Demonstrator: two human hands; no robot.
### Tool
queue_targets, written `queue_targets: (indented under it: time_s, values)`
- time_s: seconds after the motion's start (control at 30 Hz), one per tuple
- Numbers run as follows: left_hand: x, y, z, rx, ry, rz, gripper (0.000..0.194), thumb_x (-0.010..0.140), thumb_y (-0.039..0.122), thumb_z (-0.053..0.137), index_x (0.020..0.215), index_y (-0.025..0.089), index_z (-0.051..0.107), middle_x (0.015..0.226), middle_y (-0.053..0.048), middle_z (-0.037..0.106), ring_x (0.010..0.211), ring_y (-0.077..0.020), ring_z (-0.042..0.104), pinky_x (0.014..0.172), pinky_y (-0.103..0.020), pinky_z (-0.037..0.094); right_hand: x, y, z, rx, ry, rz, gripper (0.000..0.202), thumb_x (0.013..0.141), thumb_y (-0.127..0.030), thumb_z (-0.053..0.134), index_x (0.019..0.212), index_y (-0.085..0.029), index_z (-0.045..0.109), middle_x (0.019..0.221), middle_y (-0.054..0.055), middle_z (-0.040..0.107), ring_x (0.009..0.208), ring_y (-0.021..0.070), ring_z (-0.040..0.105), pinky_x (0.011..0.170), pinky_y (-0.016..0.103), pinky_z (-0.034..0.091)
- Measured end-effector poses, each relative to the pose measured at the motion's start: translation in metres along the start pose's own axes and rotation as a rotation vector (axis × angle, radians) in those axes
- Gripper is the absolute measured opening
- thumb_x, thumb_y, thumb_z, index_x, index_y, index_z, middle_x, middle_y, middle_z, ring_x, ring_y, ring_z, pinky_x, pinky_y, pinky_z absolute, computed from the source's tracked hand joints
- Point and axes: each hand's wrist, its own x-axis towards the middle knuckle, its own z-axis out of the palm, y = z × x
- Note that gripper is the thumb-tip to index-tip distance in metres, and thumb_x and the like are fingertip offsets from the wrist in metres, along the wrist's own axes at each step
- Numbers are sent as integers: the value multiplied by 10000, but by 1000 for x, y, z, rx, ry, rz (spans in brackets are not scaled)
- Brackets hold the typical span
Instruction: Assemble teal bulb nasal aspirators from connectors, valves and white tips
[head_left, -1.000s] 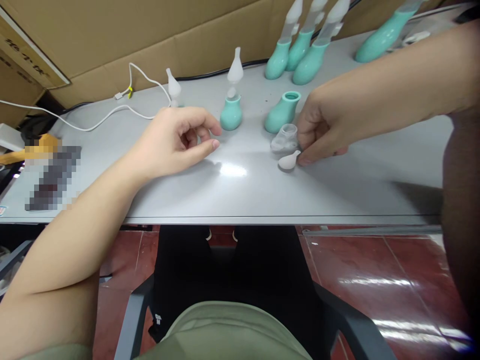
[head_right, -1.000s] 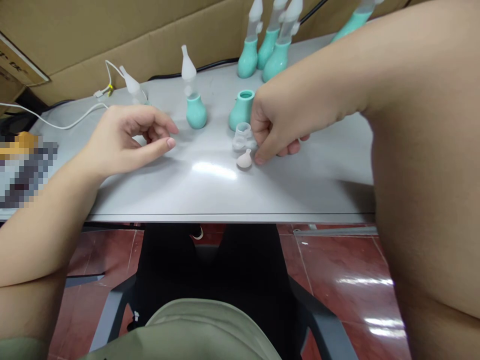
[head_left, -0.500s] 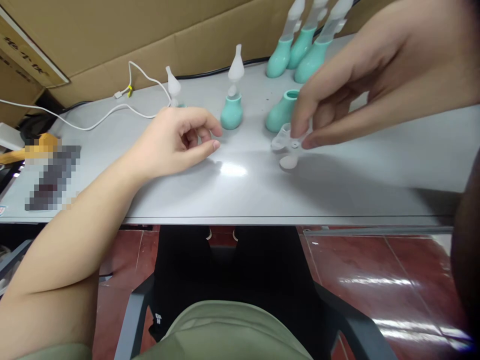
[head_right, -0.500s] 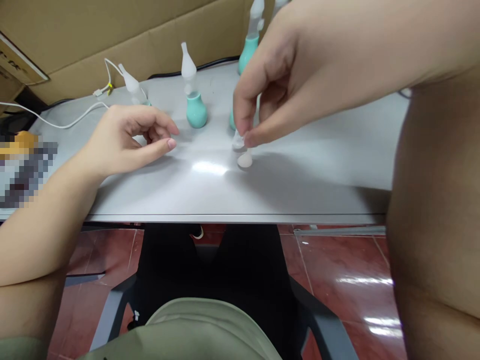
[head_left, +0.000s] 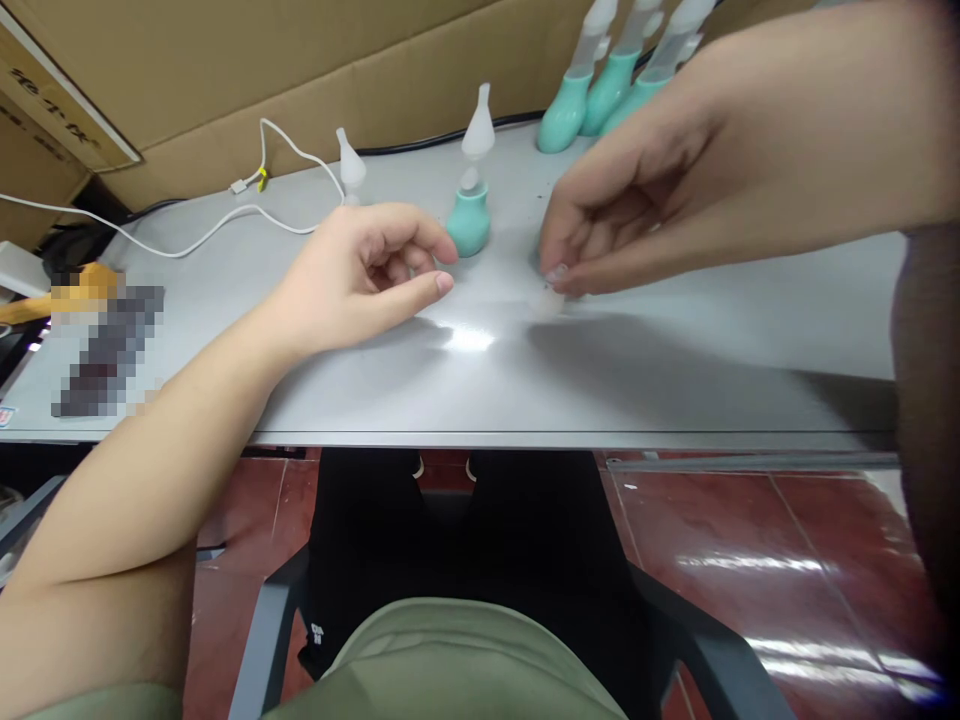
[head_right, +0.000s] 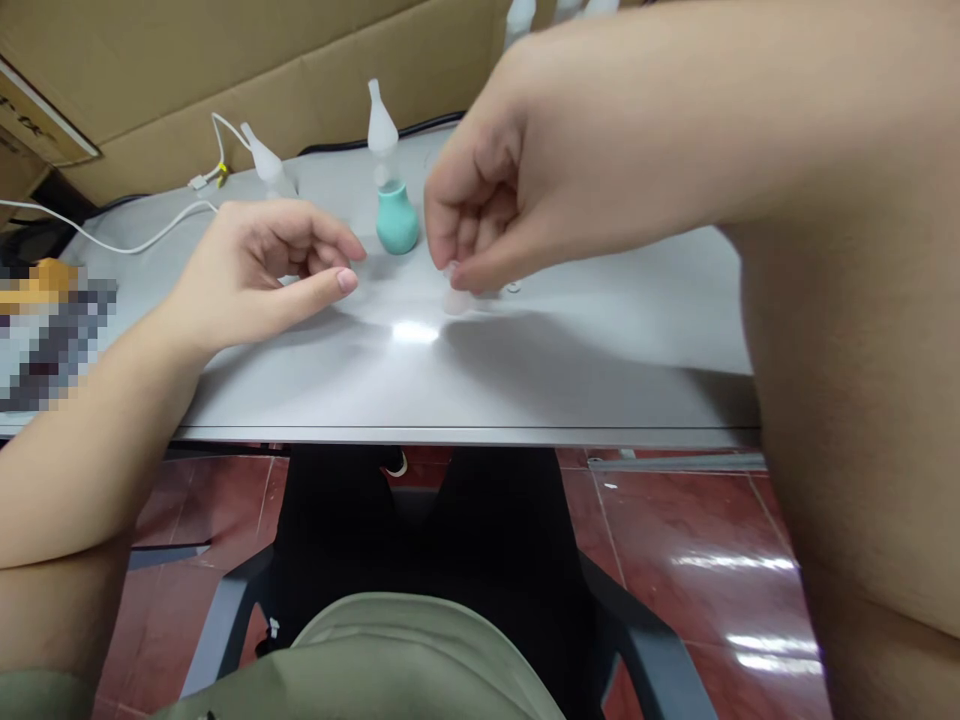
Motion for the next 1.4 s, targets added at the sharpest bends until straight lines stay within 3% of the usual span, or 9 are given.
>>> queue_targets:
  time_s: [0.17, 0.3, 0.47, 0.7, 0.83, 0.97, 1.13, 1.3, 1.4]
  values:
    - [2, 10, 10, -213, -41, -133, 353, 992, 495, 916, 1205, 227, 828, 1092, -75, 874, 968, -228, 860, 785, -320, 748, -23, -26, 21, -68, -160, -103, 332, 850, -534, 957, 970, -244, 845, 847, -22, 777, 816, 118, 778, 762, 220, 714]
    - [6, 18, 14, -244, -82, -184, 326, 1010, 485, 918, 1200, 238, 823, 1107, -57, 879, 942, -231, 878, 775, -342, 780, -22, -35, 34, -66, -268, -223, 205, 793, -442, 938, 859, -269, 850, 803, -36, 783, 698, 85, 743, 695, 184, 676]
    - [9, 16, 13, -289, -83, -210, 285, 1002, 434, 933, 1187, 245, 824, 1087, -40, 877, 954, -226, 886, 831, -360, 798, -18, -29, 43, 12, -222, -231, 189, 789, -415, 940, 864, -272, 843, 856, -46, 802, 791, 120, 795, 773, 231, 726]
    - [13, -2, -1, -384, 40, -274, 186, 1047, 315, 841, 1219, 254, 807, 1276, -18, 871, 1171, -225, 866, 1024, -384, 770, -13, -26, 36, -61, -69, -213, 358, 713, -547, 1038, 858, -276, 854, 832, -20, 785, 765, 118, 757, 720, 262, 675]
    - [16, -11, -12, -411, 47, -255, 246, 996, 395, 883, 1165, 239, 796, 1345, -42, 852, 1263, -220, 829, 1030, -299, 738, -16, -29, 35, -102, -40, -184, 89, 831, -274, 951, 888, -247, 888, 830, -32, 795, 732, 95, 734, 668, 220, 643]
    - [16, -18, -16, -371, 71, -215, 122, 1068, 330, 796, 1161, 251, 795, 1315, -23, 848, 1242, -225, 852, 1078, -366, 736, -22, -38, 42, -71, -5, -109, 118, 858, -93, 898, 897, -204, 890, 792, -56, 784, 696, 36, 725, 634, 82, 598]
    - [12, 1, -9, -516, 105, -270, 132, 1029, 246, 874, 1122, 217, 785, 1187, -28, 870, 1209, -233, 864, 1121, -355, 728, -22, -42, 48, 70, 10, -53, 140, 843, -13, 894, 892, -137, 853, 763, -54, 776, 659, 27, 734, 637, 44, 617]
    - [6, 29, 0, -645, 196, -347, 80, 1069, 74, 772, 1042, 147, 793, 1056, -30, 860, 1136, -203, 870, 1159, -345, 693, -18, -38, 47, 194, -39, -55, 155, 802, 27, 906, 815, -80, 795, 723, -16, 759, 617, 64, 733, 604, 96, 636]
    - [5, 31, 2, -639, 195, -357, 83, 1060, 68, 793, 1085, 146, 809, 1104, -42, 878, 1256, -249, 842, 1222, -381, 662, -17, -36, 46, 220, -59, -71, 153, 802, 11, 912, 831, -84, 795, 750, -15, 774, 649, 78, 757, 629, 113, 656]
